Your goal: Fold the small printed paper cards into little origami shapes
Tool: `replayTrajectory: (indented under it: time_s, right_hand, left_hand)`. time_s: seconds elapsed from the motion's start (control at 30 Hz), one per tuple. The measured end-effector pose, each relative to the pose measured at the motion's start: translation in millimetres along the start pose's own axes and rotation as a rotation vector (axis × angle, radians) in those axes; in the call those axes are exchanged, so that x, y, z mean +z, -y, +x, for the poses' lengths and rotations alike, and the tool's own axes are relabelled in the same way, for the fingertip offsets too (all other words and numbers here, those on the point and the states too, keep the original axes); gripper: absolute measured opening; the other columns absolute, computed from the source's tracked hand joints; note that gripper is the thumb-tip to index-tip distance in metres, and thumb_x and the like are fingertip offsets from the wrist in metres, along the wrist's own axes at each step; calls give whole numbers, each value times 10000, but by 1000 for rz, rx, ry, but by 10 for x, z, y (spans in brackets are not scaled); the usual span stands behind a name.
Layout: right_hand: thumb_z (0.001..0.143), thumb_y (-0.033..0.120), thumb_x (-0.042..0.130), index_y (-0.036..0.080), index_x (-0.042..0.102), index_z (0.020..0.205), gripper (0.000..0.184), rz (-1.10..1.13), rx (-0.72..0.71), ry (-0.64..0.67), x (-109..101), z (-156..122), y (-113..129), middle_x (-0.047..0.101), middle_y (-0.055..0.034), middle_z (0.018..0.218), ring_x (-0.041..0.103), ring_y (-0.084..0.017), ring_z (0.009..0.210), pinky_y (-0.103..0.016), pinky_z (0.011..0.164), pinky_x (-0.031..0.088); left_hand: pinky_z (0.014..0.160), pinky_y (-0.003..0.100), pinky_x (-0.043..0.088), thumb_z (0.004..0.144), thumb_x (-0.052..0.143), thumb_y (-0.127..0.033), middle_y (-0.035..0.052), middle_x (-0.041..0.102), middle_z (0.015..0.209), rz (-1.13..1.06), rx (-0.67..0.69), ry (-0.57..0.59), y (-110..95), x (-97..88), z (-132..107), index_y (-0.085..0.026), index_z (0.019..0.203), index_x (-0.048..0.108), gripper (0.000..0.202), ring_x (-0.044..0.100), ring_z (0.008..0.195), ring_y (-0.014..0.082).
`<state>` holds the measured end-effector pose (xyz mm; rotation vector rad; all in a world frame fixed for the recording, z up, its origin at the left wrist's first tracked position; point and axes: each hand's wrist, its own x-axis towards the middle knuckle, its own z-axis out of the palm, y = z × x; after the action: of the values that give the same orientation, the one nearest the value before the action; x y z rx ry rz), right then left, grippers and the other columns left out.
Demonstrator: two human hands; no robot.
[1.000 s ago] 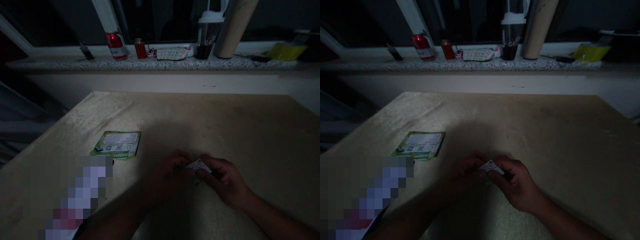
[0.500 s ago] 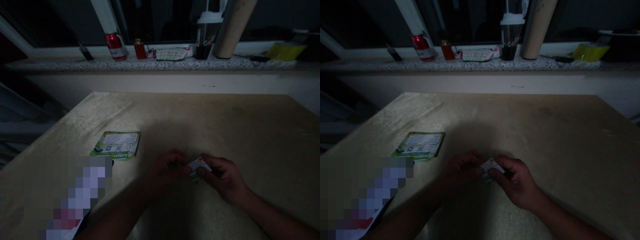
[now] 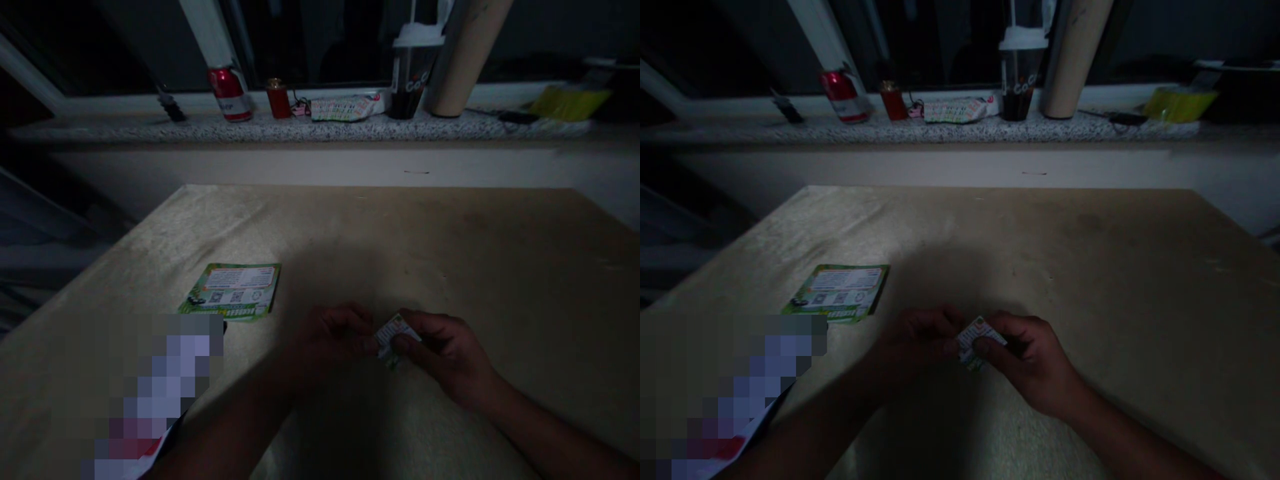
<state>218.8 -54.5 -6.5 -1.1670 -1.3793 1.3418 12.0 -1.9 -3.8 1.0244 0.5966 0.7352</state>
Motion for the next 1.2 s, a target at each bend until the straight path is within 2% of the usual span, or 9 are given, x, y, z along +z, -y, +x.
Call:
replayTrajectory:
  time_s: [0.1,0.37,0.47,0.6,0.7,0.8,0.93,1.03,1.2]
  right_hand:
    - [912,409,680,205,742,852,221,33,-10,-15,-28,0,-11,655,-27,732,614,-172,715,-278,613,487]
    - [917,311,684,190,754,773,201,62,-75,-15,-90,13,42,682,-33,734,595,-144,667,-269,603,444]
    - [927,308,676,199,750,778,199,47,-87,-26,-74,5,47,688,-31,743,617,-153,691,-269,626,461]
    - [949,345,652,227,746,817,200,23,-116,-50,-67,-20,-5,671,-15,735,611,-155,690,-266,637,473]
    - [987,409,578,232,735,817,291,27,-153,-72,-87,-43,-86,622,-11,708,568,-158,664,-286,675,490]
    - [999,439,541,230,736,855,320,64,-147,-88,-108,-49,-136,640,-28,761,599,-185,718,-321,742,516]
    - [988,408,573,234,760,922,264,9,-172,-102,-105,-25,-103,688,-36,792,644,-193,752,-287,689,519]
    - [964,354,626,233,760,889,196,-61,-200,-142,-82,-7,-53,681,-17,739,631,-162,691,-247,632,501]
    - [957,301,626,217,732,820,193,-93,-214,-147,-55,-9,-32,676,-18,730,602,-143,636,-241,572,475]
  left_hand:
    - [813,318,466,745,849,-243,26,664,904,-7,-1,-30,23,-49,3,-178,729,767,105,629,861,174]
    - [846,327,461,786,811,-227,26,691,898,-20,-42,5,39,-99,10,-171,749,754,88,634,874,171]
    - [821,315,459,785,814,-269,31,710,868,34,-95,-45,27,-86,8,-161,789,759,121,633,827,163]
    - [768,288,456,818,776,-362,24,712,821,117,-134,-177,25,-46,-2,-170,877,762,201,619,780,154]
    - [734,275,451,840,740,-369,17,697,789,137,-113,-230,33,-23,-5,-171,859,752,199,605,758,149]
    - [687,254,435,837,735,-363,9,684,765,146,-100,-248,27,-10,-2,-168,842,743,195,583,711,131]
    - [668,238,430,826,736,-361,1,666,729,177,-92,-293,13,3,1,-163,839,733,198,574,692,121]
    - [638,225,423,830,724,-352,-7,646,704,220,-82,-314,14,22,-2,-159,843,722,193,556,660,109]
    - [691,224,482,812,737,-272,0,685,867,222,53,-346,12,81,-14,-190,962,646,193,628,788,129]
